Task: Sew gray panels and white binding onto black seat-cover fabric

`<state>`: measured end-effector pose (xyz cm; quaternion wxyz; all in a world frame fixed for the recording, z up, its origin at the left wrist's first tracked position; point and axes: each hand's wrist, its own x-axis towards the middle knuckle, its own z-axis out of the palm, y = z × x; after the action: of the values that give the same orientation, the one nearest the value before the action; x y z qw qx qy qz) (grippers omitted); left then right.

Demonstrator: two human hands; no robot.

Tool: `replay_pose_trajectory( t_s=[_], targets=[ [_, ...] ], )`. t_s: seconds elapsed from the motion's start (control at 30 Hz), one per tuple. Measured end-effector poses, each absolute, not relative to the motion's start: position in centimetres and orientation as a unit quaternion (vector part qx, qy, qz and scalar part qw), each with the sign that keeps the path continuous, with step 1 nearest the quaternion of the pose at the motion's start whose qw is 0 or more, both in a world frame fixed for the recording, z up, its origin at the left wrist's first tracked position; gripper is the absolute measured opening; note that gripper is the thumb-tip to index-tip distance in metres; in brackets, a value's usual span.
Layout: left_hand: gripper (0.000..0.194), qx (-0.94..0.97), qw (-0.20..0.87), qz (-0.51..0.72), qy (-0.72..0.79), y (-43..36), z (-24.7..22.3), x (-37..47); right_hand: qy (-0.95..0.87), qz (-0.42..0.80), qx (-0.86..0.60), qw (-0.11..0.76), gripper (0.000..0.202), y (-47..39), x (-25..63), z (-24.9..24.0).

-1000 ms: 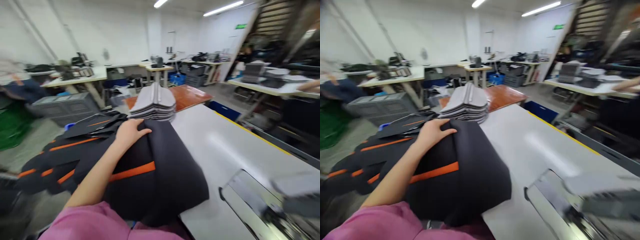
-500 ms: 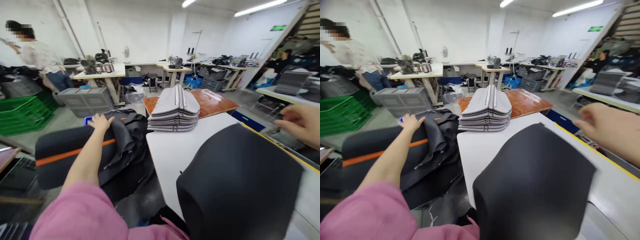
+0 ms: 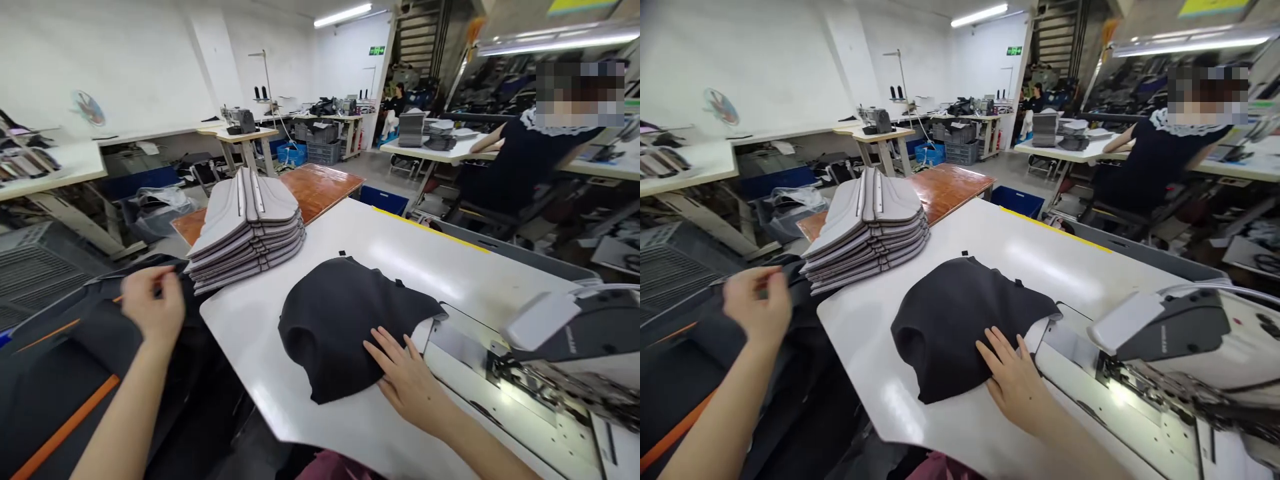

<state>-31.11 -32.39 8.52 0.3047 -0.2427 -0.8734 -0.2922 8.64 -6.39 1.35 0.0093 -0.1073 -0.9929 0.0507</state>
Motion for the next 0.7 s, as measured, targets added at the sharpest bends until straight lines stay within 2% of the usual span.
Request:
replay_pose_trajectory(
  t_s=[0.07, 0.13, 0.17, 0.23, 0.33, 0.47, 0.57, 0.6, 0.63, 0.7],
  targets=[
    [0.023, -0.423, 0.208, -0.303, -0.828, -25.4, 10.1, -26.2, -0.987, 0.07, -0.139, 0.041, 0.058, -7.4, 7.7, 0.8],
    [0.024, -0.606, 0.093, -0.236, -0.754, -18.7, 10.8, -21.8, -0.976, 0.095, -0.186, 0.066, 0.049, -7.8, 6.8, 0.9],
    [0.025, -0.658, 0.09, -0.198, -0.721, -16.0, 11.2, -20.3, -0.967, 0.117, -0.213, 0.076, 0.044, -7.7, 6.7, 1.2],
    [0.029, -0.686, 0.121, -0.173, -0.697, -11.9, 12.1, -19.3, -0.947, 0.185, -0.247, 0.089, 0.037, -6.5, 7.5, 1.9],
    [0.034, -0.651, 0.136, -0.24, -0.707, -9.1, 14.2, -21.2, -0.926, 0.29, -0.22, 0.096, 0.039, -4.1, 10.4, 2.7],
    [0.039, -0.642, 0.027, -0.269, -0.717, -8.2, 13.7, -22.0, -0.947, 0.285, -0.13, 0.072, 0.033, -3.7, 13.9, 2.3],
    [0.048, -0.718, -0.073, -0.204, -0.661, -7.0, 9.7, -18.3, -0.96, 0.242, -0.113, 0.082, 0.048, -4.9, 14.1, 1.3],
    [0.046, -0.751, -0.095, -0.161, -0.633, -6.4, 8.4, -16.7, -0.964, 0.217, -0.119, 0.095, 0.056, -5.0, 13.9, 1.0],
    [0.037, -0.763, -0.12, -0.108, -0.626, -5.8, 7.4, -15.4, -0.969, 0.186, -0.122, 0.107, 0.062, -4.9, 13.7, 0.8],
    [0.041, -0.747, -0.172, -0.003, -0.642, -4.7, 7.2, -14.3, -0.977, 0.131, -0.12, 0.122, 0.07, -3.8, 13.5, 0.4]
  ],
)
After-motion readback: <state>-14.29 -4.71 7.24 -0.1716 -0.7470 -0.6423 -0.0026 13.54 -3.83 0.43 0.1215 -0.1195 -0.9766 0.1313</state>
